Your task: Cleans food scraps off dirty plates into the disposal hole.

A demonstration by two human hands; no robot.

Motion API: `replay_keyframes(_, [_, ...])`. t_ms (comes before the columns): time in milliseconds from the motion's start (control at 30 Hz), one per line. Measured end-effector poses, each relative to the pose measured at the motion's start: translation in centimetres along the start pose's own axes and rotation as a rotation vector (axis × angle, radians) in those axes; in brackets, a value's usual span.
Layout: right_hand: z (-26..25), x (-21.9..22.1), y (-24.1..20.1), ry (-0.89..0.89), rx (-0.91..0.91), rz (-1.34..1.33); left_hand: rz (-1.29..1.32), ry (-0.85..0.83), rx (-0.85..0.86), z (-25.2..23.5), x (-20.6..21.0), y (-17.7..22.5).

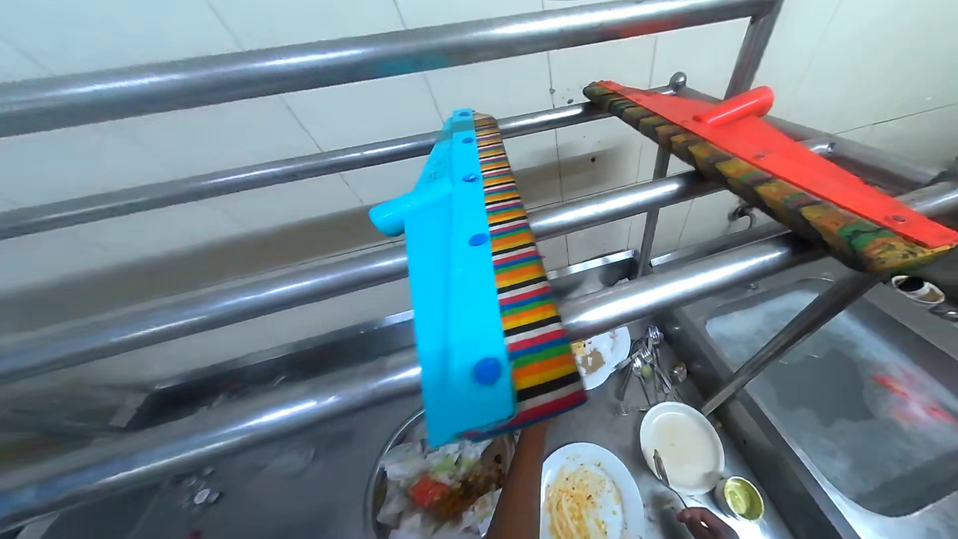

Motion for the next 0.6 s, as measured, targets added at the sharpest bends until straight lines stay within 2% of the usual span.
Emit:
replay_keyframes(133, [-0.4,2.5,-2.2,-0.09,-0.074,0.034,0.169,0.04,0.06,0.5,-5.2,-1.2])
replay_keyframes(267, [-1.3,7.6,-7.3,-0.324,-0.216,0.154,0.212,0.171,0.259,2.2,-12.1,-0.9])
replay_keyframes(433, [-0.4,18.2,-12.3,-0.675,-0.464,0.468,0.255,0.386,0.284,8.0,-22.4,-0.7])
replay_keyframes(600, [6.2,28.3,-15.8,-0.921,-0.637,0.948,0.279,0.494,0.325,13.6,-29.3,-2.3])
Point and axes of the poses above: each hand's wrist, its own z-axis away from the middle knuckle, its own x-axis out of the palm, y = z × x, the point moved 5 cm from there along -z, towards the middle knuckle, and after that the axes turned 7 degrees about -x, right-handed, at the moved point
